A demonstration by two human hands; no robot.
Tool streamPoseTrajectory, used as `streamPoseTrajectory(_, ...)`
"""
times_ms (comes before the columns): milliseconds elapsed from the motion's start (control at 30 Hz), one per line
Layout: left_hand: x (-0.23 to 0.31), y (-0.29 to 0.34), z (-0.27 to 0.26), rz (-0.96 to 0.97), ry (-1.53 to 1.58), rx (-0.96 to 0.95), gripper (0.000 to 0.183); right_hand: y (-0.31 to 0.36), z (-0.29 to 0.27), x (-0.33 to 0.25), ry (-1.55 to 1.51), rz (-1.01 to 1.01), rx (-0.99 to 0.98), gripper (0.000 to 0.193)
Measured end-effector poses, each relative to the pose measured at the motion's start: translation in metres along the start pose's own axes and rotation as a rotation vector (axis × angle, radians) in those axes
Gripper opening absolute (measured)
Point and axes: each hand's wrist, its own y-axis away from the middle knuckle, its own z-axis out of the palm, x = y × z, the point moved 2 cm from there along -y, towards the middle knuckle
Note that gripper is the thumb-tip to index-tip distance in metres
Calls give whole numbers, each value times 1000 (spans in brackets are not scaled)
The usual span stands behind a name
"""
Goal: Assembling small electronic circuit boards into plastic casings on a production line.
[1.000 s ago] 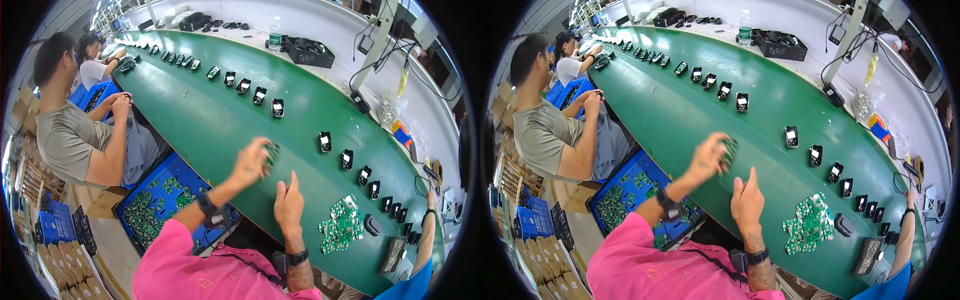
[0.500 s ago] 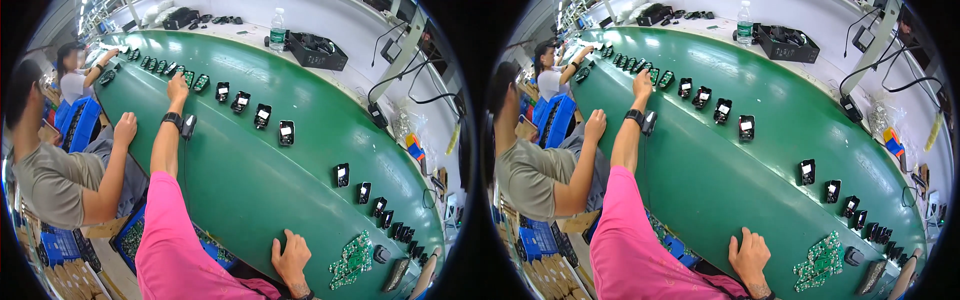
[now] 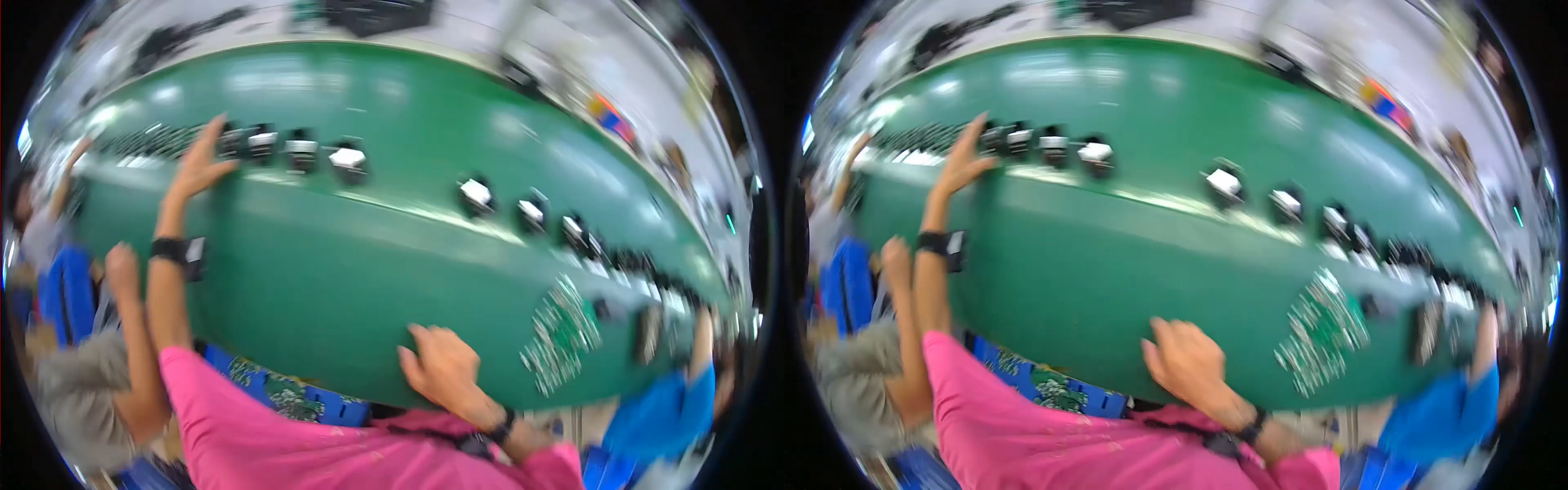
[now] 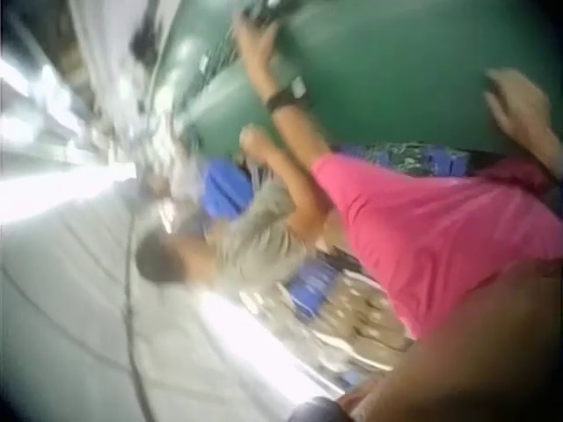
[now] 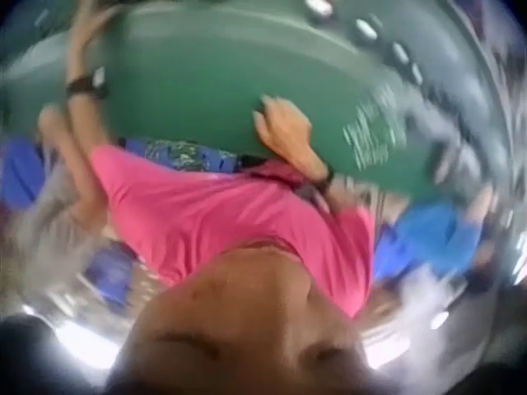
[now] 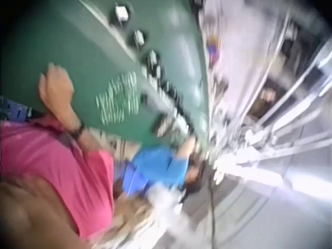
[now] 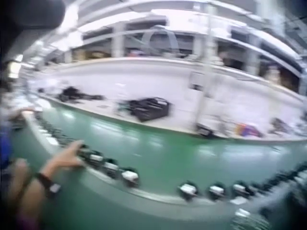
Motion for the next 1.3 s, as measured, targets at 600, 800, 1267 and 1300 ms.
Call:
streamPoseTrajectory(600,350,183,77,185,211,88,77,47,-139,158,275,492,196,30)
streamPoseTrajectory(800,434,199,145,176,331,59,82,41,-137,167,31,411,92,36)
streamPoseTrajectory(1267,463,237,104,-348,1271,-168,41,77,-159,114,-539,-50,113,13)
streamPoseTrajectory(1300,469,235,98,-150,1110,-137,45,82,-157,93,-543,-60,74,15)
